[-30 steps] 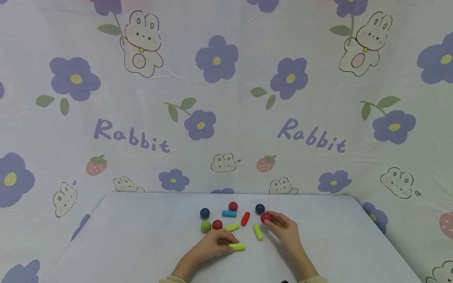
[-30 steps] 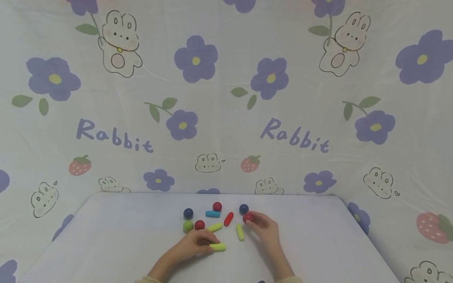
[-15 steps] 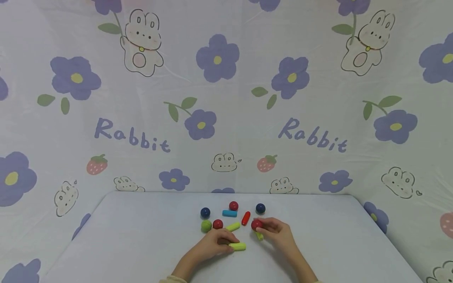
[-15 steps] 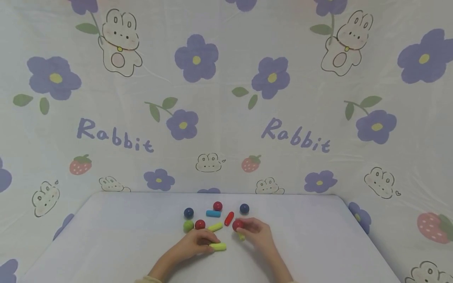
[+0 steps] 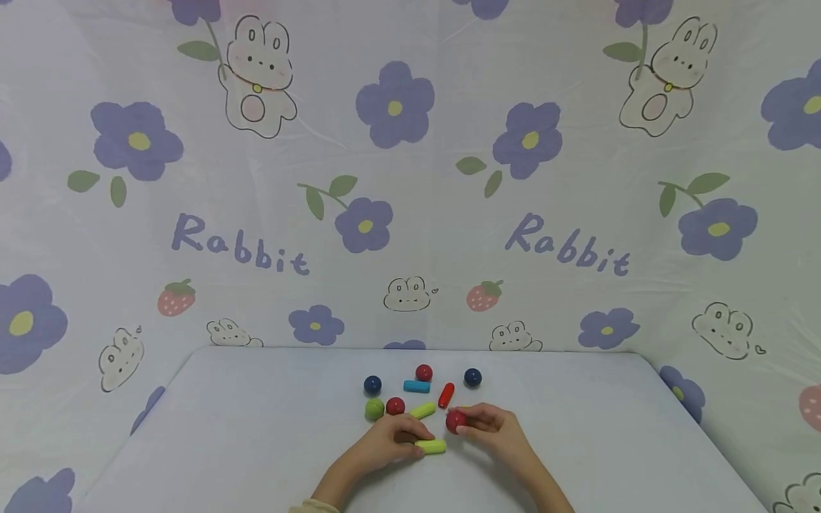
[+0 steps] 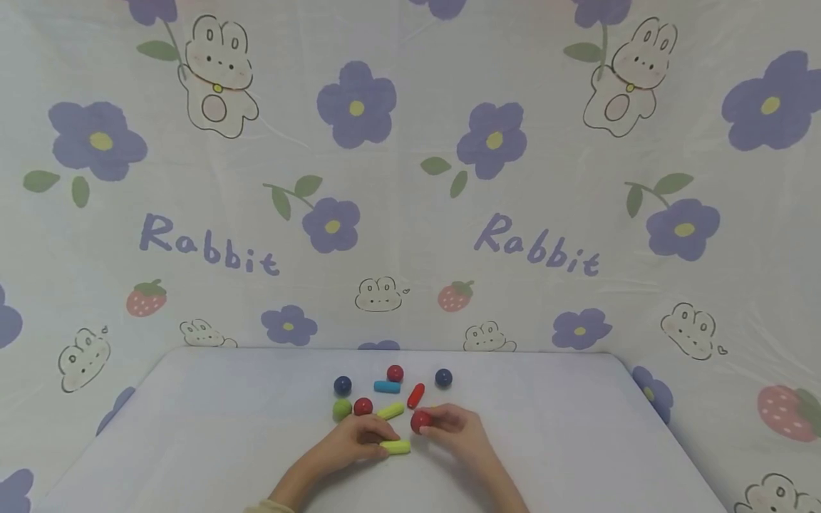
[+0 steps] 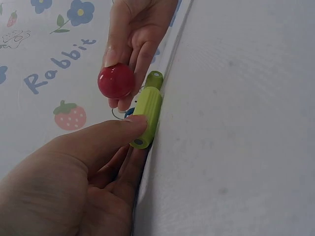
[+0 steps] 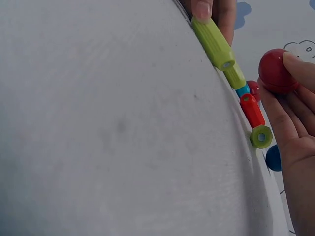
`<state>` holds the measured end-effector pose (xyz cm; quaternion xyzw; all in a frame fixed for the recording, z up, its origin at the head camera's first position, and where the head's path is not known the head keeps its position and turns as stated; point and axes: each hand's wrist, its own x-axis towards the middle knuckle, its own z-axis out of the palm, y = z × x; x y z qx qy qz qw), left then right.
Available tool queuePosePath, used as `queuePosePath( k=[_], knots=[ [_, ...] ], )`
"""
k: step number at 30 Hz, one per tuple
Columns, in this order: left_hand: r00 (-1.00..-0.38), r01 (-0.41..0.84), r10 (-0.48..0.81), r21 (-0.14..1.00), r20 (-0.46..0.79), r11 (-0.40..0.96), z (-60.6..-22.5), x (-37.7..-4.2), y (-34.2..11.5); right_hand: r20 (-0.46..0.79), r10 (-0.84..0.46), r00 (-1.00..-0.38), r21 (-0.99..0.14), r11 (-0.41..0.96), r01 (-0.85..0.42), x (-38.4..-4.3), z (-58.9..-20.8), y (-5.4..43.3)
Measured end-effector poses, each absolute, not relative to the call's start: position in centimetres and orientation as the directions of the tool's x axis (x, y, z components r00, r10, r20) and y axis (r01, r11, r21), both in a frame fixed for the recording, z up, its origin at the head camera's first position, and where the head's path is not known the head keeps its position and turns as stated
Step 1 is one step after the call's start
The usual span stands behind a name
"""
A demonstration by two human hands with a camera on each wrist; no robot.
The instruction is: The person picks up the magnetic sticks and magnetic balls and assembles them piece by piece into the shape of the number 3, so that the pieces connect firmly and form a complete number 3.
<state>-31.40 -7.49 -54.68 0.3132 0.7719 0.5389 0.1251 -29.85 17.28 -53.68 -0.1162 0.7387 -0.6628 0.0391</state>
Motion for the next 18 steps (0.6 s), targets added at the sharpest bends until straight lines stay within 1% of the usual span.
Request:
queuePosePath(
  k=[7, 11, 18],
  knots=[
    [-0.769, 0.355, 0.621, 0.909, 0.152, 0.217, -54.73, -31.48, -7.49, 0.052, -0.293, -0.955, -0.991, 0.106, -0.087, -29.71, -53.92, 17.37],
    [-0.771, 0.349, 0.620, 0.911, 0.148, 0.217, -54.77, -31.50, -7.48, 0.020, -0.311, -0.950, -0.990, 0.129, -0.064, -29.59, -54.16, 17.45],
    [-0.770, 0.361, 0.616, 0.909, 0.166, 0.207, -53.90, -30.81, -7.47, 0.031, -0.332, -0.943, -0.988, 0.132, -0.079, -29.31, -54.21, 17.40]
  ],
)
